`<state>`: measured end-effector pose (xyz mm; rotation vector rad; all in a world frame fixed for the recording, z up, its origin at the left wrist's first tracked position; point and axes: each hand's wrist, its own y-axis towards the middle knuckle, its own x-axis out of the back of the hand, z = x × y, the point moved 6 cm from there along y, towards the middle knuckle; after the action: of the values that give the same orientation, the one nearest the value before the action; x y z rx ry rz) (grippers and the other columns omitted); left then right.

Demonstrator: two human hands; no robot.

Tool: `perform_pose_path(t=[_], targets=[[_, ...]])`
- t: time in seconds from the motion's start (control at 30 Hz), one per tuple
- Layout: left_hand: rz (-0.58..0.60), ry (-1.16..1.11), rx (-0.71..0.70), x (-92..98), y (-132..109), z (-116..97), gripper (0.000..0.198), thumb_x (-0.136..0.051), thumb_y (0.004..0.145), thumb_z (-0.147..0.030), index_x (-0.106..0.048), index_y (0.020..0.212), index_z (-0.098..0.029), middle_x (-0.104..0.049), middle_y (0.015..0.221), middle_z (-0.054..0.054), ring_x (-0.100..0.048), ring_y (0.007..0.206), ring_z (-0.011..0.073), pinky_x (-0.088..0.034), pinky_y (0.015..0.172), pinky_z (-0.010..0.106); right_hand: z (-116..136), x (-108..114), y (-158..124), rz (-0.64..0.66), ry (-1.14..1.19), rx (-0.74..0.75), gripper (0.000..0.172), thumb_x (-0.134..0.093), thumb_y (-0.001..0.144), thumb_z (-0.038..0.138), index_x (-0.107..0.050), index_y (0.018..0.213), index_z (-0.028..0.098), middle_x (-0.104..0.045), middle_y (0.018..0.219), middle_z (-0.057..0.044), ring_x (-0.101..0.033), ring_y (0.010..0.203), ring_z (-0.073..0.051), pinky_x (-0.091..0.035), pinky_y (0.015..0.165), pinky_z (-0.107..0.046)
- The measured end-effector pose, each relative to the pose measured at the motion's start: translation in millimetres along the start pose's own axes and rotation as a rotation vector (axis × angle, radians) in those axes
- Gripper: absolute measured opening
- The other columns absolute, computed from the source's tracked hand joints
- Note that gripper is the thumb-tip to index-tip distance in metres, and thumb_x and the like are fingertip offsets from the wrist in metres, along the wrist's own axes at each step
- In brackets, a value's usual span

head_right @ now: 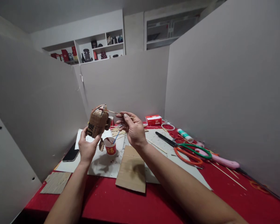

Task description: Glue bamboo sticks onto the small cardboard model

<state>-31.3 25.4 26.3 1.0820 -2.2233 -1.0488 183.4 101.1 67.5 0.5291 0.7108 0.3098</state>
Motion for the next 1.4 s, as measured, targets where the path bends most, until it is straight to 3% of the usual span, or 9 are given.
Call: perform_pose_path(t=[0.4, 0.8, 1.03, 1.4], targets=[[0.027, -0.064, 0.054, -0.5, 2, -2, 0.053, -0.078, 0.07, -0.036, -0.06, 0.117, -0.019, -0.068, 0.111, 0.01, -0.064, 0.103, 0.0251, -0.049, 0.094, 0.042, 0, -6, -3, 0.094, -0.016, 0.014, 0.023, -0.077, 0.077, 0.038, -0.071, 0.091, 0.021, -0.078, 0.085, -0.003, -0.068, 0.063, -0.011, -0.052, 0.043, -0.017], [0.015, 0.023, 0.021, 0.5, 3, -2, 0.054, -0.078, 0.071, -0.038, -0.06, 0.118, -0.019, -0.068, 0.113, 0.01, -0.063, 0.107, 0.0264, -0.048, 0.097, 0.043, -5, -12, -8, 0.157, -0.1, 0.041, 0.023, -0.076, 0.079, 0.042, -0.074, 0.091, 0.022, -0.078, 0.088, -0.005, -0.07, 0.064, -0.014, -0.053, 0.045, -0.022], [0.012, 0.033, 0.017, 0.8, 2, -1, 0.053, -0.077, 0.071, -0.035, -0.06, 0.119, -0.019, -0.068, 0.115, 0.01, -0.063, 0.107, 0.0256, -0.048, 0.097, 0.042, 4, 2, 0, 0.076, -0.12, 0.158, 0.022, -0.071, 0.085, 0.041, -0.072, 0.097, 0.023, -0.078, 0.097, -0.005, -0.072, 0.069, -0.014, -0.054, 0.047, -0.022], [0.005, 0.055, -0.002, 0.2, 1, -4, 0.056, -0.077, 0.071, -0.036, -0.06, 0.121, -0.019, -0.067, 0.119, 0.011, -0.062, 0.111, 0.0269, -0.047, 0.098, 0.043, 2, -1, 0, 0.105, -0.08, 0.105, 0.023, -0.074, 0.081, 0.041, -0.073, 0.095, 0.023, -0.078, 0.095, -0.005, -0.071, 0.067, -0.013, -0.052, 0.045, -0.021]])
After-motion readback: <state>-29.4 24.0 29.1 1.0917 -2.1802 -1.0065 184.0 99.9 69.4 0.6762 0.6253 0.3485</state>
